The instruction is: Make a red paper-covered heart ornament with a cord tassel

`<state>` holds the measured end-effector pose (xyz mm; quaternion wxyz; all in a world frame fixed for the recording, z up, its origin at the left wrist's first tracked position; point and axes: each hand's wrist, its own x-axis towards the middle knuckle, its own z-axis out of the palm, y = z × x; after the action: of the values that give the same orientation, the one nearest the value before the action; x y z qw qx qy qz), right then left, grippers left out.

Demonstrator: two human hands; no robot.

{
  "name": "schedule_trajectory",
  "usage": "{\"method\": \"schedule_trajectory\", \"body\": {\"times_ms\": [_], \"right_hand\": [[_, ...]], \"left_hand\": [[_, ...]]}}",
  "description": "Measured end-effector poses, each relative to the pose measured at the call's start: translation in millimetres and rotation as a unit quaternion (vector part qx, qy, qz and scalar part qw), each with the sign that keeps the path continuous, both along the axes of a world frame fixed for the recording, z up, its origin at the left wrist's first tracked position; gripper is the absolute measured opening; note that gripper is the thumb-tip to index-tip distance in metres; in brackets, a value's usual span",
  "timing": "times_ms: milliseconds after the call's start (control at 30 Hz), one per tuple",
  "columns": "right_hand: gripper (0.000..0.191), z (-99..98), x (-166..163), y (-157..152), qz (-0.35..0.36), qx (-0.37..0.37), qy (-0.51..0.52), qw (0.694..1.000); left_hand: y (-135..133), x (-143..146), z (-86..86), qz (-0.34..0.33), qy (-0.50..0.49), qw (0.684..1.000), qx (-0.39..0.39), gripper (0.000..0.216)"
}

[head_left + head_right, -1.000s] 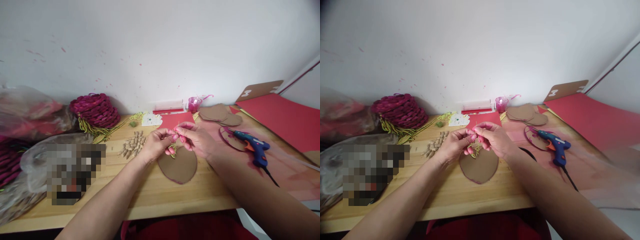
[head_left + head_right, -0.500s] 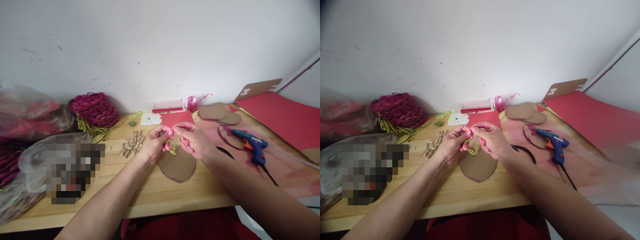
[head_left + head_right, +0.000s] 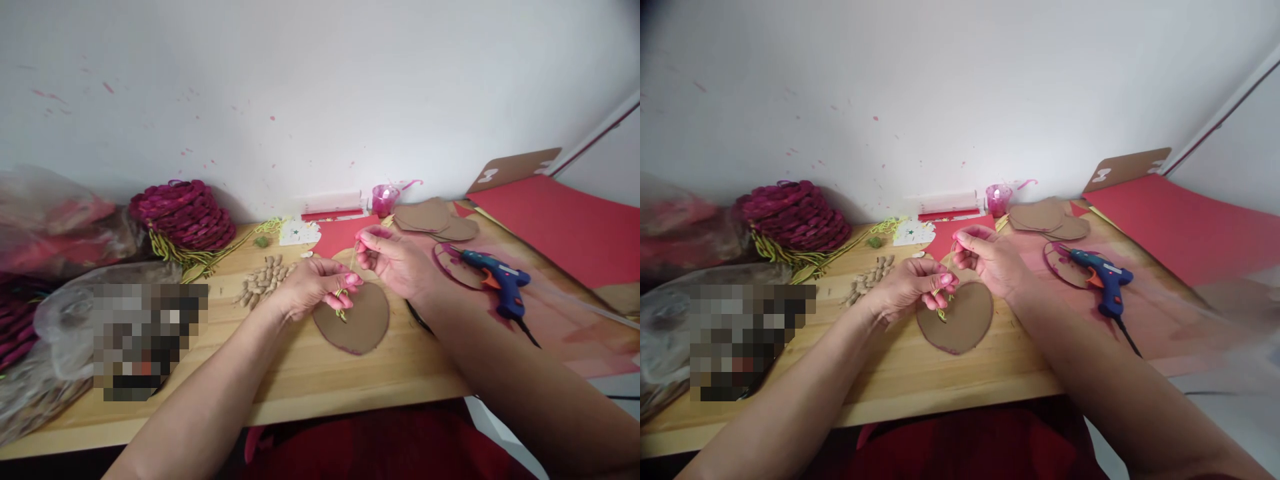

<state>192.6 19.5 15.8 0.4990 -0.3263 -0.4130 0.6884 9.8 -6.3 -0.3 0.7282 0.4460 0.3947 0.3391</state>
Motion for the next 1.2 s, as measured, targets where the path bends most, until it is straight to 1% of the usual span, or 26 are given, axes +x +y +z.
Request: {"method": "schedule_trajectory", "body": {"times_ms": [67,133,167,200,267,300,367,433,500,600,733,833,1067,1200], "right_hand": [[0.029,1.4,1,2,-0.037,0.005,0.003,0.999],[0.032,0.5,2,3,-0.075,0.012,-0.013,0.997],[0.033,-0.9,2,3,-0.081,0.019,-0.041,0.996],[0.032,-3.0,1,3,-0.070,0.028,-0.083,0.994],[0.030,-8.7,0,-1,-0.007,0.051,-0.174,0.983],[0.029,-11.9,-2,-3,0.036,0.063,-0.204,0.976],[0.028,-18.4,-7,-8,0.105,0.082,-0.216,0.967],[0.025,-23.7,-12,-12,0.135,0.086,-0.182,0.970],[0.023,-27.0,-16,-15,0.141,0.073,-0.133,0.978],[0.022,-28.0,-20,-16,0.136,0.043,-0.075,0.987],[0.022,-24.7,-22,-17,0.095,0.021,-0.078,0.992],[0.022,-23.8,-22,-17,0.058,0.024,-0.091,0.994],[0.027,-28.8,-19,-16,0.009,0.053,-0.102,0.993],[0.026,-24.9,-18,-15,-0.001,0.051,-0.111,0.992]], "left_hand": [[0,2,0.2,0.041,-0.020,0.999,-0.011,0.035],[2,2,0.7,0.110,-0.048,0.993,-0.009,0.029],[3,3,1.1,0.143,-0.062,0.988,-0.007,0.027],[3,3,1.5,0.170,-0.074,0.983,-0.004,0.026],[3,3,2.4,0.196,-0.088,0.977,-0.001,0.027],[2,4,3.0,0.199,-0.090,0.976,0.000,0.028],[0,6,4.3,0.194,-0.085,0.977,0.002,0.030],[-3,9,5.7,0.187,-0.077,0.979,0.003,0.031],[-5,11,6.9,0.179,-0.075,0.981,0.000,0.031],[-6,12,8.1,0.170,-0.082,0.982,0.000,0.030],[-5,10,8.7,0.172,-0.082,0.982,0.003,0.032],[-3,9,7.7,0.176,-0.079,0.981,-0.001,0.032],[-1,11,5.3,0.165,-0.076,0.983,-0.010,0.029],[0,10,7.1,0.157,-0.075,0.985,-0.008,0.027]]}}
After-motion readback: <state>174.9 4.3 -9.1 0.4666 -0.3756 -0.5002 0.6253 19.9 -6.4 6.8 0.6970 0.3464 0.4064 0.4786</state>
